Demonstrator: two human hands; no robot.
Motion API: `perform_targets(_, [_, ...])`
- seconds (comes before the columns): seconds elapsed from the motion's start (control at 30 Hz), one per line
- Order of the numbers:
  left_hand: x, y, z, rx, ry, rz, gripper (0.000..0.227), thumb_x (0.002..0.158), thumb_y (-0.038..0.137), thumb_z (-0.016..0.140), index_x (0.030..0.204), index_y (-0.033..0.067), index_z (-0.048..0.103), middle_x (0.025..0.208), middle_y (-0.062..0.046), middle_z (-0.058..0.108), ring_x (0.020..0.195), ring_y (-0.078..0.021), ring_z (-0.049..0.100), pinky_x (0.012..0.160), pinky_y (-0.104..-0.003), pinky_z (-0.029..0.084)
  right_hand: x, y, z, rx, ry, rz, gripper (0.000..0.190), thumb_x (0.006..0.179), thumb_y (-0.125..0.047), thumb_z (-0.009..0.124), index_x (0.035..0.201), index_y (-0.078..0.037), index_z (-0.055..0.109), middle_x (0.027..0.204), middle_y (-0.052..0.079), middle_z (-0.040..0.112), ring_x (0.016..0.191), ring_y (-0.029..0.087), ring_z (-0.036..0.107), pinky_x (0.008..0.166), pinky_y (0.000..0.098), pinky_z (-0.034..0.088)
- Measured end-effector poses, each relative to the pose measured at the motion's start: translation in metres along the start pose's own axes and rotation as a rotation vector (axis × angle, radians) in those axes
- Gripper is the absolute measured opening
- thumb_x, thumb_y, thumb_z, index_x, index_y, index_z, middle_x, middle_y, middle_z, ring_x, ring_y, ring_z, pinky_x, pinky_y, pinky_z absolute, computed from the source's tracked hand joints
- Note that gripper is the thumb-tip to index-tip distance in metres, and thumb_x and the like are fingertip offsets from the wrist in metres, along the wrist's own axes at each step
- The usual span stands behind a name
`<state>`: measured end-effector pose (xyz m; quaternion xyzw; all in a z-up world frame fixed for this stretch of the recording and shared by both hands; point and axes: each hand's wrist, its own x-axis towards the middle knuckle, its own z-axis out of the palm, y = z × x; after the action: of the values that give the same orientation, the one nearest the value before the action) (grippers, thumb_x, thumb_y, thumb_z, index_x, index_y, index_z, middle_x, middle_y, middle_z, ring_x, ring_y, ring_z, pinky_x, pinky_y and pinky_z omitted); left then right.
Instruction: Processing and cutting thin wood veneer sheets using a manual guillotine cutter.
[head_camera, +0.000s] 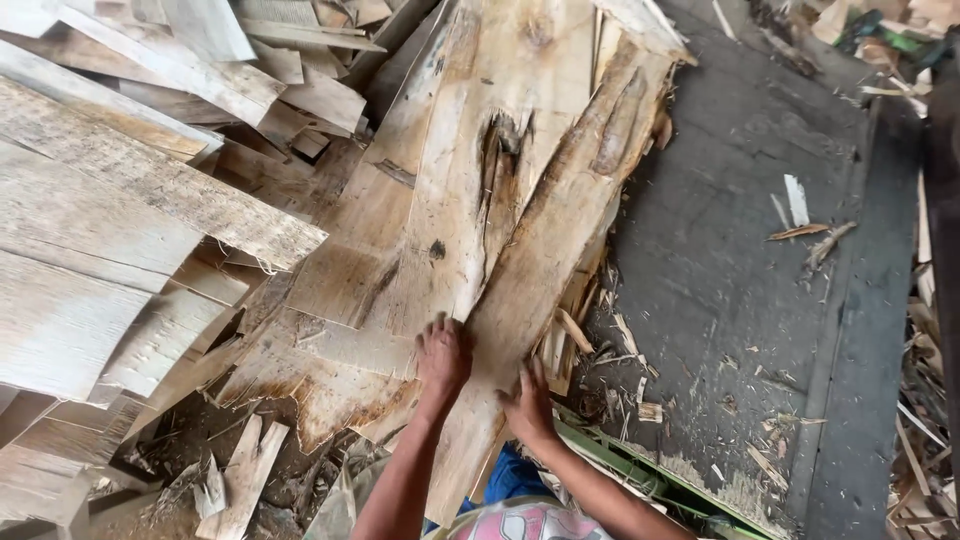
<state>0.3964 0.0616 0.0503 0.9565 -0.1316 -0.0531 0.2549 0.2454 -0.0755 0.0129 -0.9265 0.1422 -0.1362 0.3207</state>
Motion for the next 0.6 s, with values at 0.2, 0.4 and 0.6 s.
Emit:
perform_targets(0.2, [0.018, -0.031, 0.064, -1.613, -0.491, -0.502, 0.036, 0.097, 0.034, 0.062, 0.111, 0.0009, 0.067, 0.102, -0.018, 0.077, 0.088, -0.0269, 0.067, 0.074, -0.035, 0.053, -0.007, -0.049, -0.028, 0.800, 0.016, 0.361, 0.096, 0.078, -0.027, 0.079, 0.155, -0.005, 0.026, 0.153, 0.024, 0.046, 0.139, 0.036, 0.051, 0.114, 0.0442, 0.046])
perform_targets(0.4, [-0.032, -0.025, 0.017, -0.969, -0.516, -0.094, 0.033, 0.094, 0.014, 0.076, 0.115, -0.0091, 0.065, 0.101, -0.027, 0.070, 0.088, -0.0285, 0.061, 0.073, -0.038, 0.054, -0.021, -0.048, -0.051, 1.049, 0.033, 0.469, 0.090, 0.079, -0.024, 0.082, 0.153, 0.003, 0.039, 0.144, 0.032, 0.056, 0.124, 0.034, 0.061, 0.110, 0.0482, 0.050])
perform_targets(0.6, [-0.069, 0.009, -0.019, -1.389, -0.572, -0.363, 0.072, 0.086, 0.011, 0.077, 0.148, 0.0018, 0.043, 0.129, -0.024, 0.067, 0.106, -0.0301, 0.066, 0.092, -0.037, 0.057, -0.018, -0.155, -0.140, 0.643, -0.007, 0.611, 0.083, 0.079, -0.029, 0.073, 0.152, -0.008, 0.039, 0.131, 0.022, 0.067, 0.111, 0.026, 0.070, 0.096, 0.0429, 0.063])
